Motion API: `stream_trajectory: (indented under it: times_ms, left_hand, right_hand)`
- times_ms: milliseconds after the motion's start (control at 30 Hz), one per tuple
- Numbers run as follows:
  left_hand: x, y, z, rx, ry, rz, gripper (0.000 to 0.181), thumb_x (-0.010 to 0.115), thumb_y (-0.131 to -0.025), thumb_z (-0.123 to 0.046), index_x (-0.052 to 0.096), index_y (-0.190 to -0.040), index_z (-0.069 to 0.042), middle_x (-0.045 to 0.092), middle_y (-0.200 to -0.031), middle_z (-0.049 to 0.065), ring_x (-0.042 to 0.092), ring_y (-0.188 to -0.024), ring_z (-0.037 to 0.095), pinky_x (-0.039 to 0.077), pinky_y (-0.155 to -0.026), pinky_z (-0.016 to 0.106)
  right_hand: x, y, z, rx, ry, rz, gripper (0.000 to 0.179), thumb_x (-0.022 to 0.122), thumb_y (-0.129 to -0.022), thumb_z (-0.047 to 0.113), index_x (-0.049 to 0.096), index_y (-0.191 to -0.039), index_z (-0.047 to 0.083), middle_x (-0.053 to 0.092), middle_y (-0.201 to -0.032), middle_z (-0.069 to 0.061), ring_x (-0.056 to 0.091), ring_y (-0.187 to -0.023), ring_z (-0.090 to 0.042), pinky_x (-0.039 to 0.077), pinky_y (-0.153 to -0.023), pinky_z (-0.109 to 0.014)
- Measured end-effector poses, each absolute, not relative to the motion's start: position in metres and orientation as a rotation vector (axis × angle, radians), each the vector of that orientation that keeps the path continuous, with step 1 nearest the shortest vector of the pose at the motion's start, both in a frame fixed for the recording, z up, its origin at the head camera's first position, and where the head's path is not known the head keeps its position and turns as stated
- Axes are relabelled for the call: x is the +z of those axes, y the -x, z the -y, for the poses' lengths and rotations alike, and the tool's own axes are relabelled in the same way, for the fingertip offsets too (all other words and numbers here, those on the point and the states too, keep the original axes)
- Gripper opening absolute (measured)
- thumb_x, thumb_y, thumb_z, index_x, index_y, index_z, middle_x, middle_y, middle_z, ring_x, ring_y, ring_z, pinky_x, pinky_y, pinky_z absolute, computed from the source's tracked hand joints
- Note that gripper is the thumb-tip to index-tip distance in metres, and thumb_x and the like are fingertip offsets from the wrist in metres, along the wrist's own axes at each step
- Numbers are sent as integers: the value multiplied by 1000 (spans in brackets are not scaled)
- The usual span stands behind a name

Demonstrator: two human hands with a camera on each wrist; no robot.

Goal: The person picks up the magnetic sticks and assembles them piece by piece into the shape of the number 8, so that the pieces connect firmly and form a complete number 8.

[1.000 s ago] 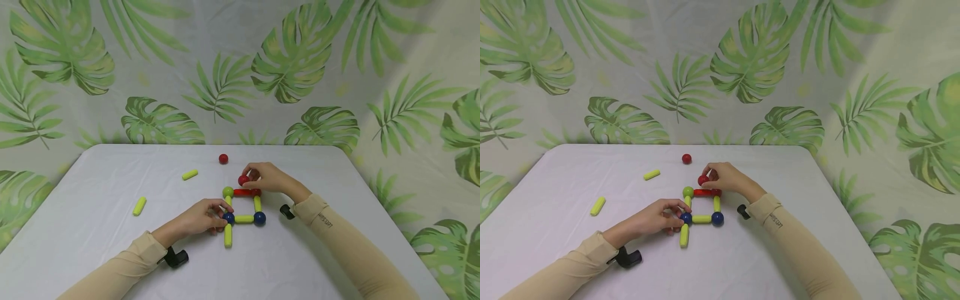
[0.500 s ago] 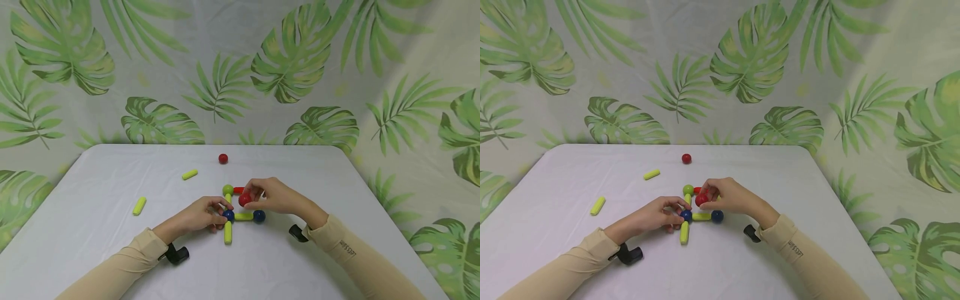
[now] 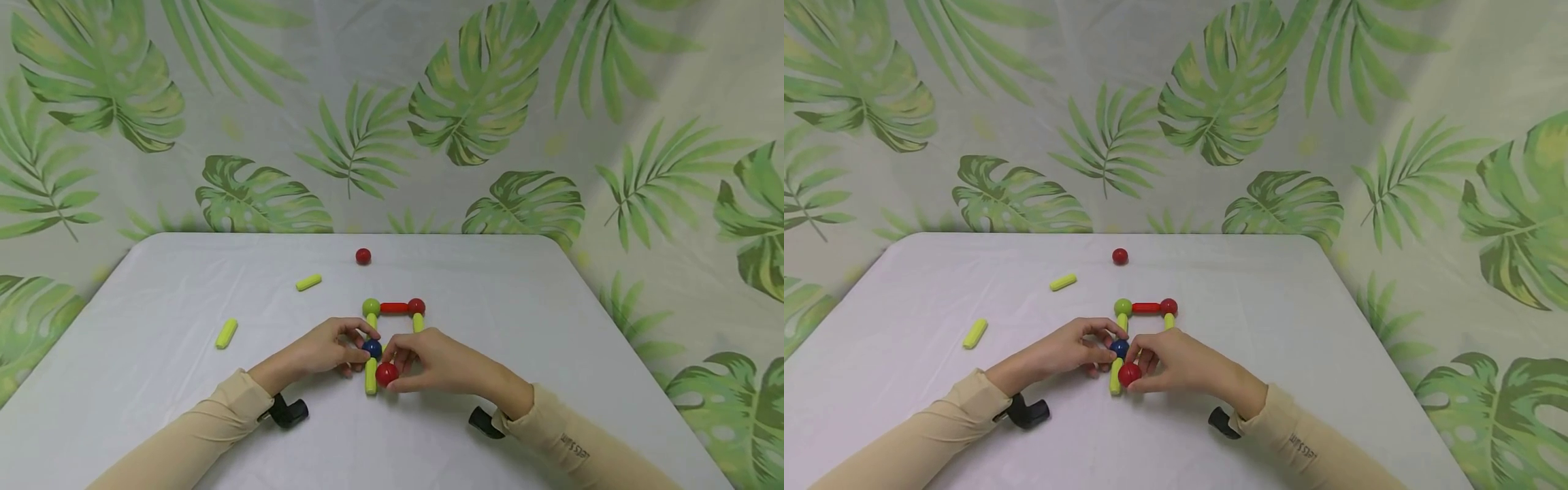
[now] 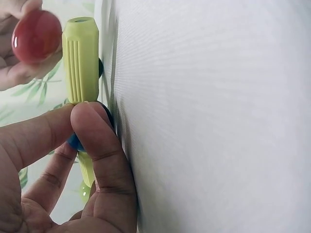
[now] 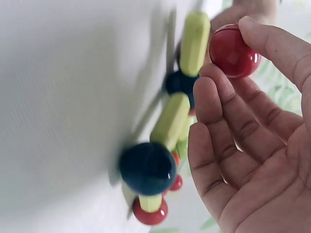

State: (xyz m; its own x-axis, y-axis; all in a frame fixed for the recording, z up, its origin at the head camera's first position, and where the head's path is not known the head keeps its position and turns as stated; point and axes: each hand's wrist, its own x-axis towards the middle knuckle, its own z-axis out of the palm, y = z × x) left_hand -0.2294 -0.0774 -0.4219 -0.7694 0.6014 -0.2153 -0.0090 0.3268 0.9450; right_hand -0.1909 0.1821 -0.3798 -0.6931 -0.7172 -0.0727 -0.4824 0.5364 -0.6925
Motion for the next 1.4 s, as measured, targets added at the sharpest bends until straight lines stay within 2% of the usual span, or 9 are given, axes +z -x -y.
stream_trajectory:
  times_ms: [400, 1033, 1400]
  left_hand:
    - [-424, 230, 78, 1478, -537, -2052, 32, 72, -98, -4, 69, -130, -6, 59, -103, 11, 66, -74, 16, 57, -64, 26]
    - [-423, 230, 78, 1465, -527, -2052, 33, 72, -99, -5, 68, -131, -6, 61, -102, 11, 65, -74, 15, 57, -64, 24]
    - [-423, 230, 78, 1455, -540, -2067, 32, 73, -99, -6, 69, -131, -6, 61, -103, 11, 66, -73, 15, 57, -64, 24]
  right_hand:
    - [-394, 178, -169, -869, 1033, -2413, 29, 88, -92, 29, 70, -112, 18, 74, -97, 12, 67, -88, 1, 59, -85, -22]
    - [-400, 171, -161, -848, 966, -2408, 31, 89, -90, 29, 70, -114, 21, 68, -99, 16, 64, -89, 2, 57, -85, -17]
    - [-403, 170, -160, -808, 1042, -2444, 33, 90, -90, 29, 68, -114, 22, 68, -99, 15, 63, -90, 3, 56, -84, -16]
